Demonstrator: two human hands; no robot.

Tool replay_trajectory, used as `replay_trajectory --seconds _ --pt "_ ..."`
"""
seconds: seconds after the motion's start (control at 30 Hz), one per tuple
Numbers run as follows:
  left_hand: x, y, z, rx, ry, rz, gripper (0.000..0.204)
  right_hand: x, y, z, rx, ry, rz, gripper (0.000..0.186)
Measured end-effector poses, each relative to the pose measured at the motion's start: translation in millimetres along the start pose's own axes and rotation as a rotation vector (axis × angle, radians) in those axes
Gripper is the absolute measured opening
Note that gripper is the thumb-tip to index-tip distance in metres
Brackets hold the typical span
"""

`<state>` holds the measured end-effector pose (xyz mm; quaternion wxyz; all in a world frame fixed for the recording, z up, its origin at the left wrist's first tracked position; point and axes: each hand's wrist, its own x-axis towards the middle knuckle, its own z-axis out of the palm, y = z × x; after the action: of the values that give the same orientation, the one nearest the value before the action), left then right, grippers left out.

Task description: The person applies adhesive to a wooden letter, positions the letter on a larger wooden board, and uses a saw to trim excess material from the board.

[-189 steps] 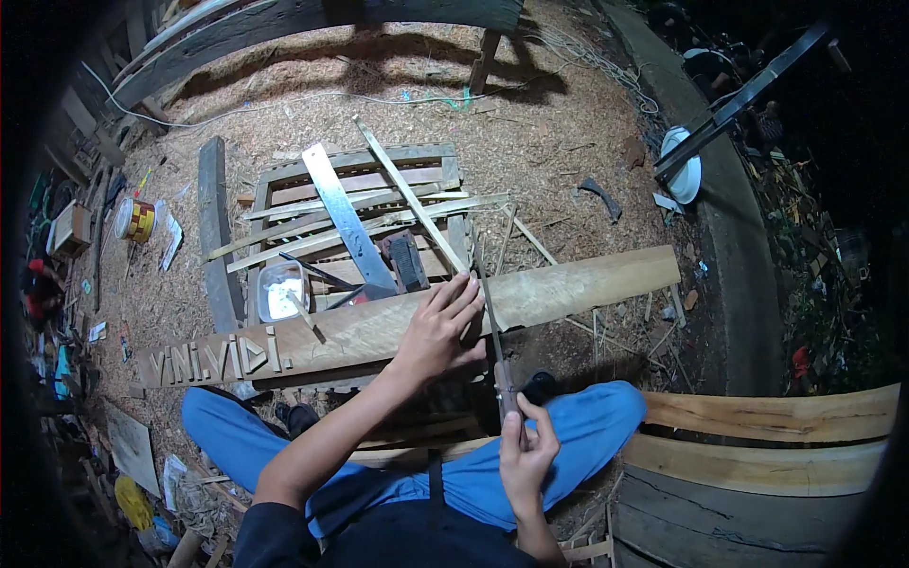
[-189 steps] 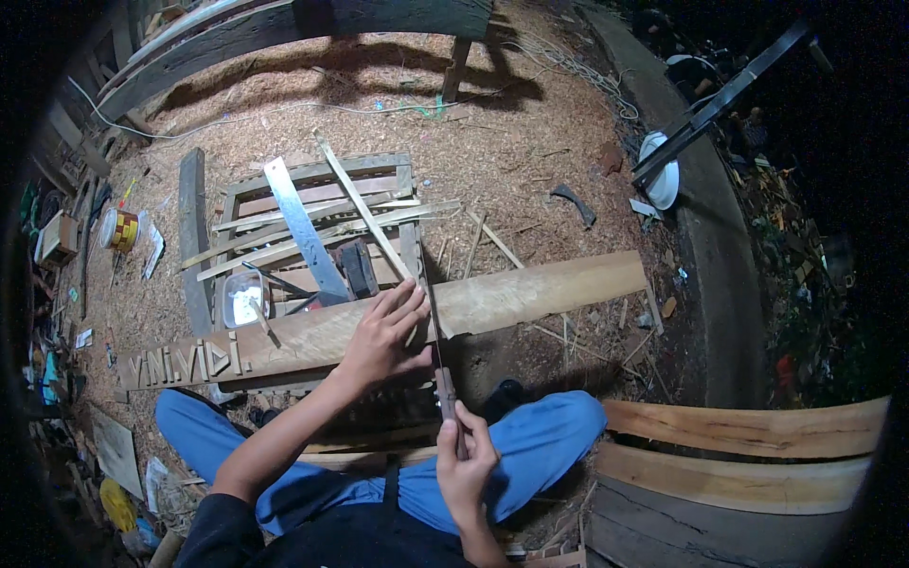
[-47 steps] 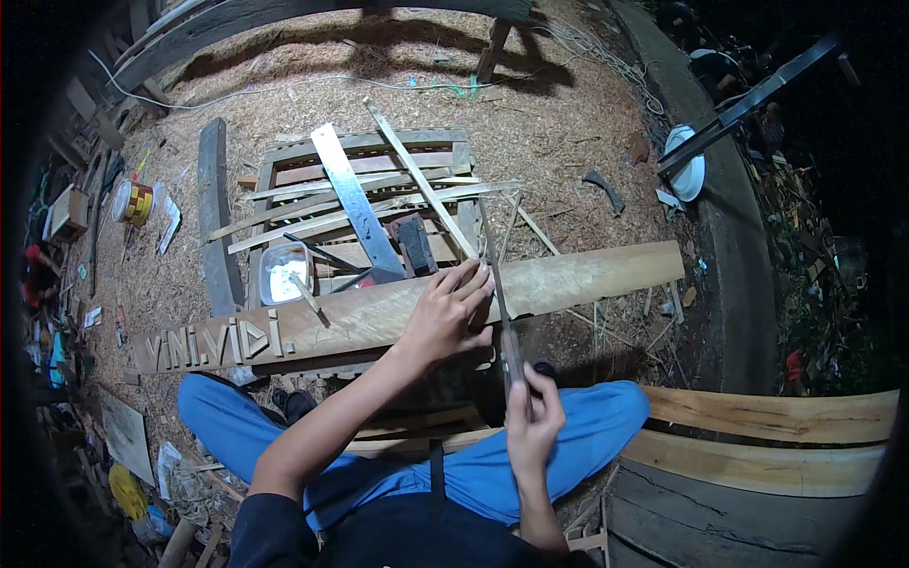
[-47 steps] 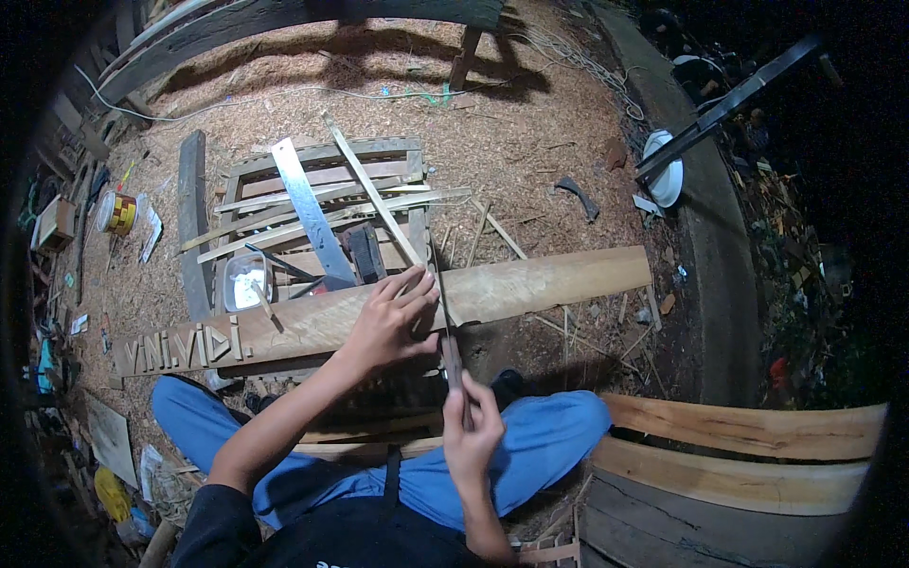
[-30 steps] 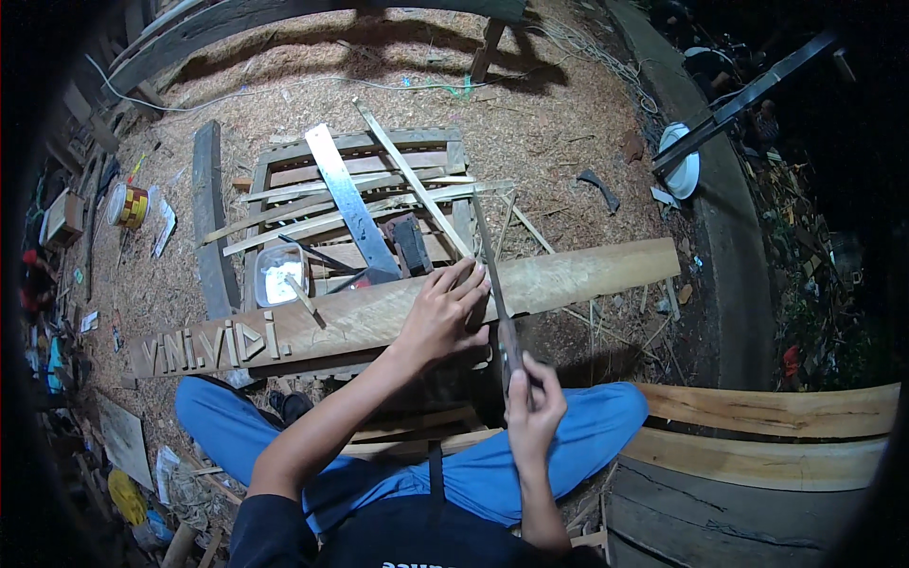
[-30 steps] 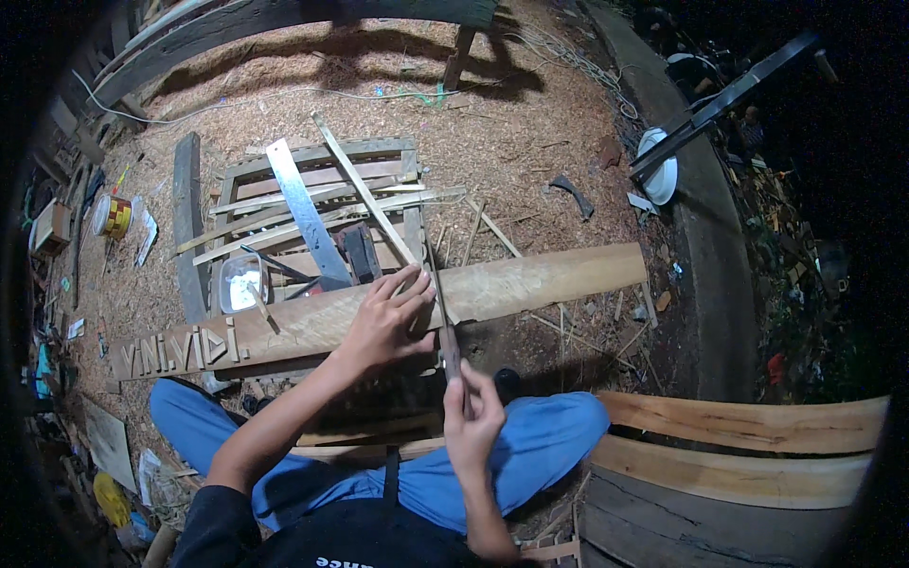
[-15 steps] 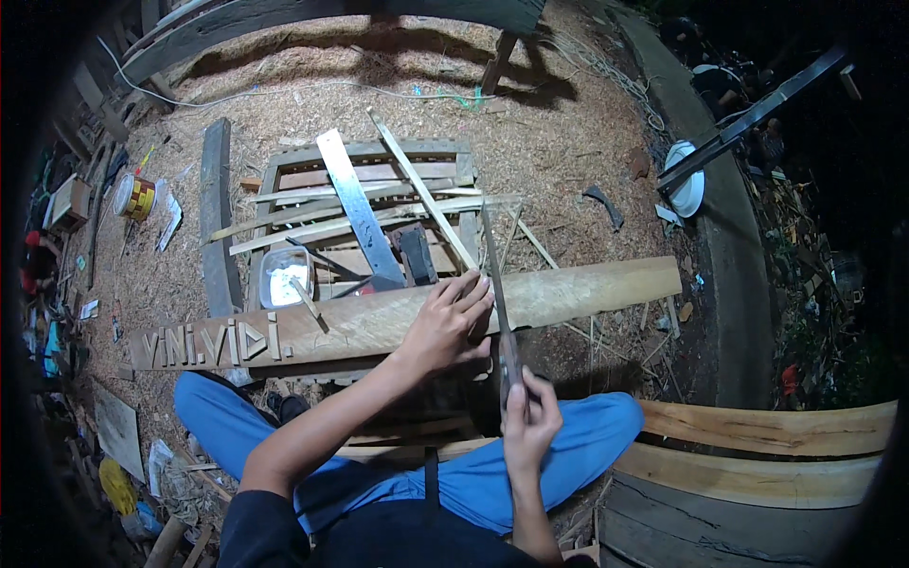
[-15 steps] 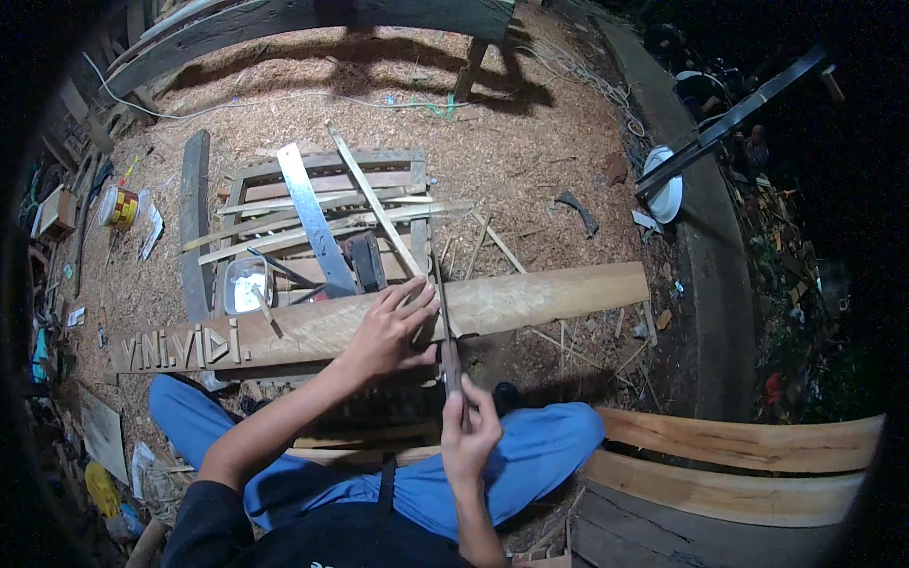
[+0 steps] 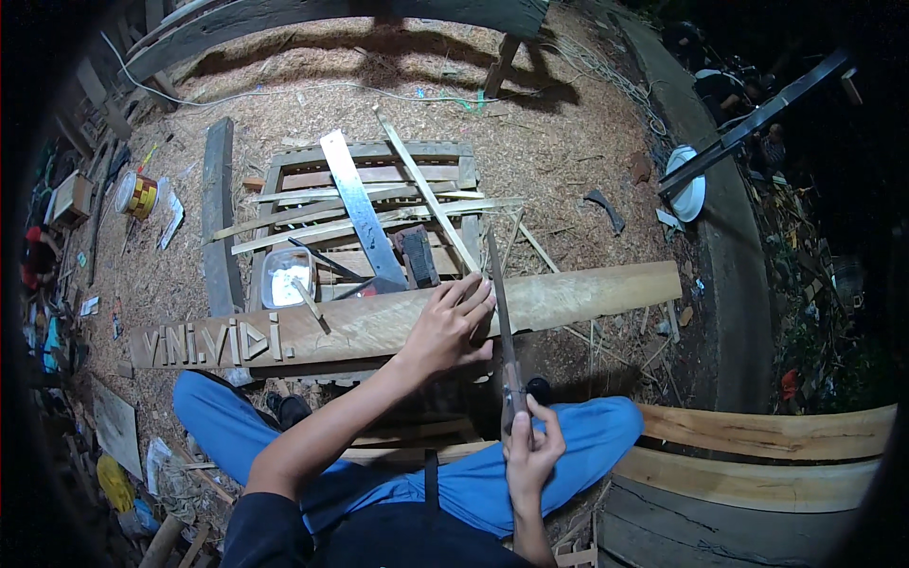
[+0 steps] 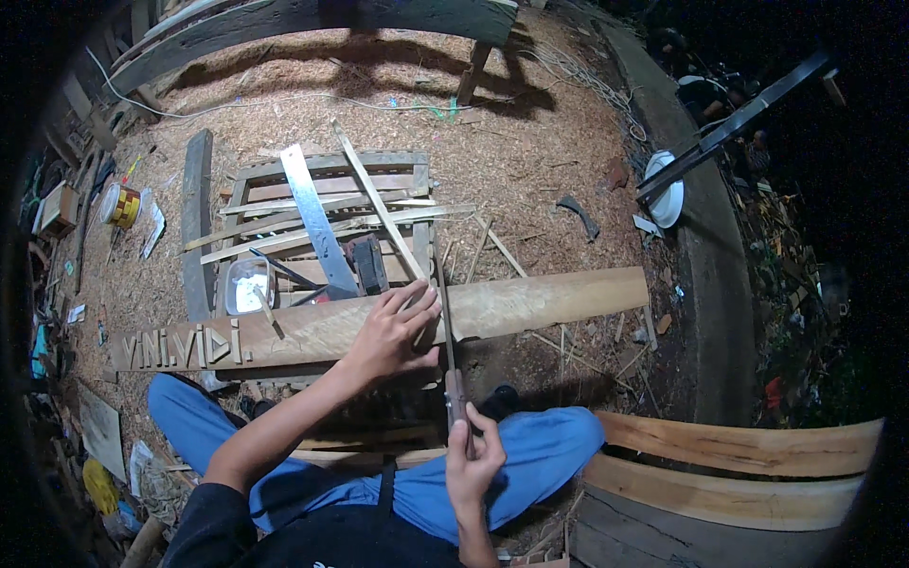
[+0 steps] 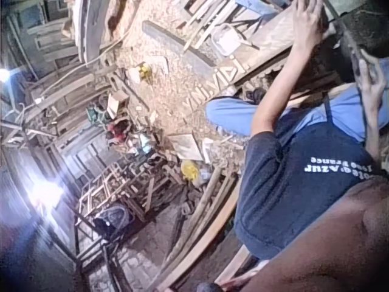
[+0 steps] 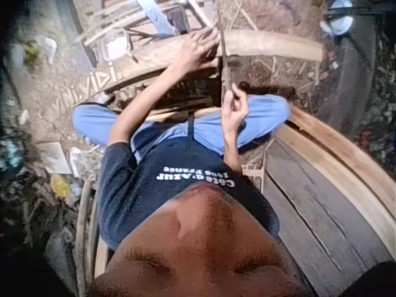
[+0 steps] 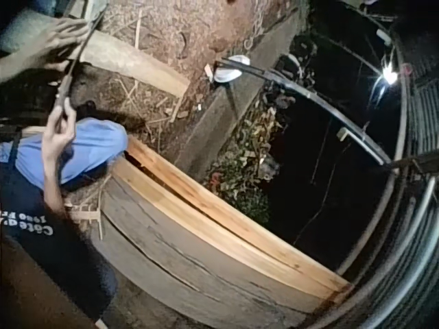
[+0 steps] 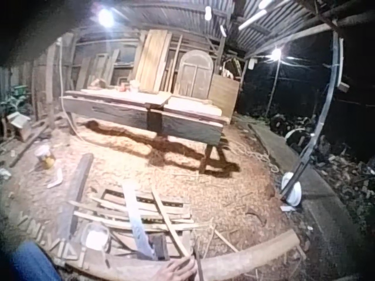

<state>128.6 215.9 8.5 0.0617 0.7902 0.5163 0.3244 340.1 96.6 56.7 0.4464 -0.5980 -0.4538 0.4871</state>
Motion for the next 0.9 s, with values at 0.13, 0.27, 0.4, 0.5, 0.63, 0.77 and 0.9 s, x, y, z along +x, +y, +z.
replay_trajectory --seconds 0.13,0.27,0.4,0.5,0.63,0.77,0.9 --pt "2.1 1.5 1.2 0.025 -0.001 -0.019 0.073 34.8 -17.5 19.3 -0.017 0.007 -0.018 0.029" --pt "1.0 -1.0 0.7 0.012 0.022 -0.014 0.071 7.0 7.4 0.9 0.052 0.018 -0.025 0.028" --pt "1.9 -0.1 2.9 0.01 0.013 -0.011 0.072 20.0 -8.4 11.8 -0.045 0.026 -0.066 0.026" --pt "-0.7 -3.1 5.5 0.013 0.006 -0.008 0.073 30.1 -9.4 17.2 -0.023 0.014 -0.075 0.026" --pt "-0.4 0.9 4.7 0.033 0.007 -0.011 0.075 4.4 -6.3 -1.1 -0.002 -0.003 0.052 0.025" --pt "4.8 2.1 0.5 0.01 0.003 -0.049 0.075 22.5 -13.4 11.1 -0.067 0.025 -0.032 0.026" --pt "2.2 1.1 1.3 -0.005 -0.013 -0.024 0.079 6.7 -3.7 -1.9 -0.019 0.019 -0.063 0.027"
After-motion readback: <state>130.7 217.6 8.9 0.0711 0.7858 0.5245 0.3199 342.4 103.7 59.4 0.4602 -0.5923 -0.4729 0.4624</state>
